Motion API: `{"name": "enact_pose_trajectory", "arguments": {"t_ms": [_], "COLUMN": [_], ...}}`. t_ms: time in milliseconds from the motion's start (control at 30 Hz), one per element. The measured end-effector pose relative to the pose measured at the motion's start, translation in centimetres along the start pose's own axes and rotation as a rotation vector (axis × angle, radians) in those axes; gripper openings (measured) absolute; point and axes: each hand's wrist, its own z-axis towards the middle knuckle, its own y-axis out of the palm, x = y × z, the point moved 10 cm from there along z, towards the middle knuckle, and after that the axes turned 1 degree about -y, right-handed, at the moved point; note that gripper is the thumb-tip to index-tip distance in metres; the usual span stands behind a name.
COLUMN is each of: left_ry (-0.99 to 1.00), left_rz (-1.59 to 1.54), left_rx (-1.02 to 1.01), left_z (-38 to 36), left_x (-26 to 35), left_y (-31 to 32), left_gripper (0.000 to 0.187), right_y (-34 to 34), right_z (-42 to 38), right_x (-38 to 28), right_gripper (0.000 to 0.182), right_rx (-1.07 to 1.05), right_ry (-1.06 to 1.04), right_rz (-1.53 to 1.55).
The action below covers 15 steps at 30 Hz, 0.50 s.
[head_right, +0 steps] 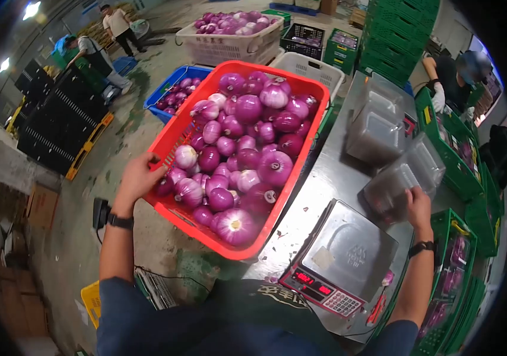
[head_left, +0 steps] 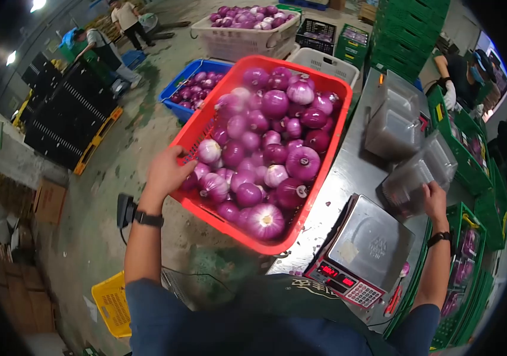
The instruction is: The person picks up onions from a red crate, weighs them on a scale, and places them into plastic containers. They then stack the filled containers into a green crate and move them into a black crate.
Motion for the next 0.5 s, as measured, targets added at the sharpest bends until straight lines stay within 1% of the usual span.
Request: {"name": "enact_pose_trajectory", "arguments": {"t_ms": [33, 133, 167, 233, 267, 300, 333, 367, 400, 433, 467, 500], "left_ry": [-0.001, 0.178, 0.163, 0.142, 0.164, 0.185, 0.202, 0.207, 0.197, 0.186, 0.172, 0.187], "left_rz": [0.046, 0.180, 0.229, 0.321, 0.367, 0.413, 0.460, 0.467, 0.501, 0.536, 0.572, 0.552], "left_rx": [-0.036, -0.032, -0.083, -0.189, -0.181, -0.175, -0.172, -0.155, -0.171, -0.189, -0.203, -0.150], "left_z": [1.3, 5.4, 6.4, 7.8, 8.2, 8.4, 8.4, 9.0, 9.5, 9.8, 9.9, 10.0], "left_x": [-0.3, -1.2, -1.4, -1.5, -1.2, -1.0, -1.1, -1.6, -1.8, -1.9, -2.2, -2.1], "left_y": [1.1, 6.1, 7.7, 11.0, 11.9, 12.9, 13.9, 15.0, 15.7, 16.3, 16.5, 16.0], "left_gripper": [0.041, 0.049, 0.051, 0.056, 0.056, 0.057, 0.057, 0.059, 0.059, 0.060, 0.060, 0.058], "right_y": [0.0, 0.5, -0.8, -3.0, -4.1, -4.7, -4.4, -2.7, -0.7, 0.8, 2.8, 4.6], "right_z": [0.1, 0.5, 0.1, -1.4, -2.2, -3.9, -5.9, -8.2, -11.2, -14.1, -16.9, -19.4], "right_x": [0.6, 4.3, 3.3, -0.1, -1.8, -5.2, -8.5, -10.0, -11.4, -13.7, -15.4, -16.5], "right_gripper": [0.034, 0.032, 0.034, 0.033, 0.033, 0.032, 0.032, 0.030, 0.030, 0.028, 0.029, 0.028], "right_rx": [0.024, 0.050, 0.056, 0.221, 0.297, 0.332, 0.243, 0.110, 0.078, -0.041, -0.145, -0.271], "right_ry": [0.023, 0.150, 0.266, 0.162, 0.105, -0.078, -0.088, -0.091, -0.179, -0.155, -0.216, -0.219], "right_rz": [0.061, 0.304, 0.230, 0.066, -0.021, 0.001, 0.043, 0.099, 0.067, 0.123, 0.158, 0.084]}}
